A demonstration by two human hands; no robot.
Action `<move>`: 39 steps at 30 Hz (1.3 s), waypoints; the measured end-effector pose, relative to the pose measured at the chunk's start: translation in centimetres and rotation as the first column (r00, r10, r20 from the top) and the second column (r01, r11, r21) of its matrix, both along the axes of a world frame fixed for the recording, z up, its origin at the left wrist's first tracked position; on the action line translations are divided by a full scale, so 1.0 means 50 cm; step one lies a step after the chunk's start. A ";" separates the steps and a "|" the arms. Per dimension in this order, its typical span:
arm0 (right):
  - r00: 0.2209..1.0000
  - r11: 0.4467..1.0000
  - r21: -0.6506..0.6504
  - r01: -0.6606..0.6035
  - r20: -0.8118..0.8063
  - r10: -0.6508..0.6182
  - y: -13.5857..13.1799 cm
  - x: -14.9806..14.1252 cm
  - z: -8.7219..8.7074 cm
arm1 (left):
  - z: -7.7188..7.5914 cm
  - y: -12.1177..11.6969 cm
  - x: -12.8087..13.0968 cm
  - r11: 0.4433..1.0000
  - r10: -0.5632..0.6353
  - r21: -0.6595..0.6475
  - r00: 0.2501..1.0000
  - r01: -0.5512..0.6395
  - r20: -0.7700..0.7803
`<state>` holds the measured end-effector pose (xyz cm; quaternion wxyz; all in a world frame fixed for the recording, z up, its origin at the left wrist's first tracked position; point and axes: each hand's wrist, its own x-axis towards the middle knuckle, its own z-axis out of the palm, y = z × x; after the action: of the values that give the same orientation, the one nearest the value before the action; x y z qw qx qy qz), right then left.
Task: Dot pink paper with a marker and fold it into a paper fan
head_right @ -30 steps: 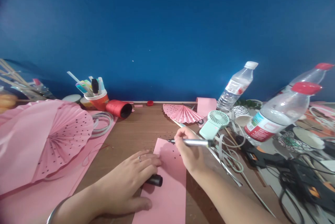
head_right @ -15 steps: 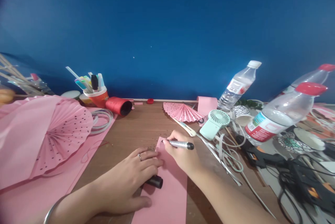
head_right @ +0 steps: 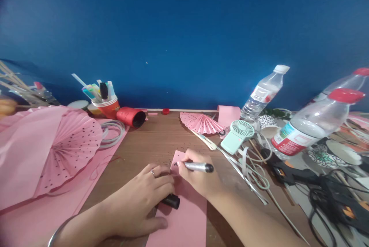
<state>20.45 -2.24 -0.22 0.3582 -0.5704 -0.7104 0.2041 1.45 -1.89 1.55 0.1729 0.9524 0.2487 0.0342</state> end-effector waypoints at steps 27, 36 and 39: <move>0.979 0.983 0.013 0.186 0.088 -0.186 0.007 0.020 0.010 | 0.000 0.000 -0.002 1.000 -0.015 0.001 1.000 0.015 0.007; 0.998 0.998 -0.034 0.052 0.025 -0.051 0.008 0.016 0.007 | 0.000 -0.002 0.000 1.000 -0.006 0.013 1.000 0.006 0.005; 0.995 0.996 0.024 0.090 -0.056 -0.089 0.001 0.025 0.004 | 0.001 -0.003 0.001 1.000 0.010 0.016 1.000 -0.010 -0.001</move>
<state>21.69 -2.20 -0.02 0.3938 -0.5910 -0.6768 0.1939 1.52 -2.02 1.58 0.1651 0.9526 0.2531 0.0364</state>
